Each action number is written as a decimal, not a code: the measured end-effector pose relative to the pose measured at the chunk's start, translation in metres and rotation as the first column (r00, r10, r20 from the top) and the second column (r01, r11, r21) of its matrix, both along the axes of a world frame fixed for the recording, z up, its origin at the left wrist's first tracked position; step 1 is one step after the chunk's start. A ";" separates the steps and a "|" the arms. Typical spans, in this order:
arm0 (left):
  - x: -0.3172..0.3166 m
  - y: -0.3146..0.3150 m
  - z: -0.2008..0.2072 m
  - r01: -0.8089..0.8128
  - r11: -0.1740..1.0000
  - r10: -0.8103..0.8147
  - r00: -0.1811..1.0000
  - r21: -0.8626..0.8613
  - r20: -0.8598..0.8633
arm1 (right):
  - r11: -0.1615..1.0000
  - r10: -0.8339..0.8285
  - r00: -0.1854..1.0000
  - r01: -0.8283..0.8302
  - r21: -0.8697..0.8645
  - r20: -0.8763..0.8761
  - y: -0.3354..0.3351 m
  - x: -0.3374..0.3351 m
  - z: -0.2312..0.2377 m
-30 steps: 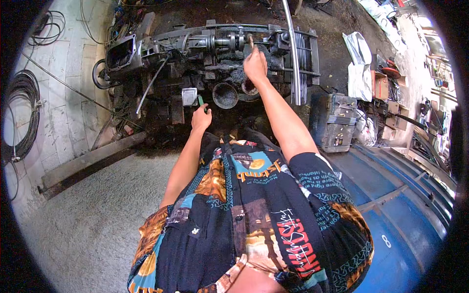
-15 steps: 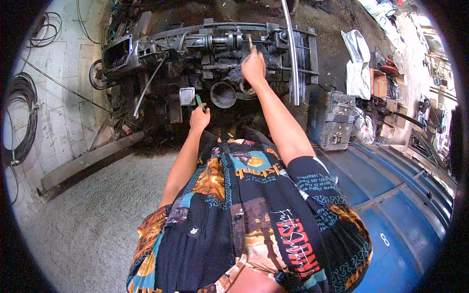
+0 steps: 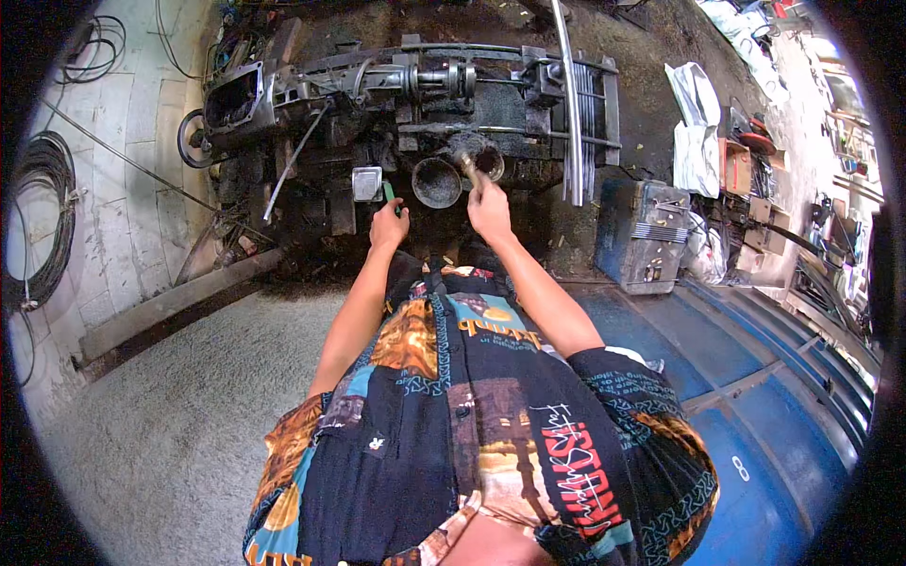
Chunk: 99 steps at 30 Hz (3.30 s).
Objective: The person bends metal rods by inserting them into a bending machine and pulling a lever, applies liquid to the machine parts using a brush, and bends additional metal rods.
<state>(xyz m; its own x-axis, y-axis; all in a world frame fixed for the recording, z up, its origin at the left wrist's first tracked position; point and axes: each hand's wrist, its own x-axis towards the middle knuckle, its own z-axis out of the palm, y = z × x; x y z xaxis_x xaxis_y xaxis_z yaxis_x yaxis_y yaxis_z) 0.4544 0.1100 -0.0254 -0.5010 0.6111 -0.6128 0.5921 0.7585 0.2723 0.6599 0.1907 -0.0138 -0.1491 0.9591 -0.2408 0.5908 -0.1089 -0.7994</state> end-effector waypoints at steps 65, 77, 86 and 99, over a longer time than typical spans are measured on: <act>0.001 0.003 0.001 0.015 1.000 -0.015 0.999 0.002 -0.046 | 0.938 -0.029 0.839 -0.165 0.305 0.543 0.207 0.037 0.088; 0.005 0.005 0.005 -0.042 0.998 0.047 0.994 0.056 -0.099 | 0.944 -0.034 0.836 -0.153 0.293 0.547 0.207 0.033 0.087; 0.004 0.003 0.000 -0.032 0.995 0.044 0.991 0.094 -0.127 | 0.935 -0.048 0.843 -0.150 0.320 0.535 0.206 0.031 0.087; 0.000 -0.001 -0.006 -0.067 0.989 0.077 0.995 0.128 -0.071 | 0.931 -0.042 0.877 -0.139 0.337 0.479 0.222 0.035 0.069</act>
<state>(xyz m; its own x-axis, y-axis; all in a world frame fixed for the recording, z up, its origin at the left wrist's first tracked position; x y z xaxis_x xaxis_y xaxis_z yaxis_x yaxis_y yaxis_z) 0.4546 0.1085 -0.0314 -0.5883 0.6412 -0.4926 0.5595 0.7627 0.3245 0.6949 0.4123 0.0553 -0.1533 0.9865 0.0568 0.9011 0.1631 -0.4018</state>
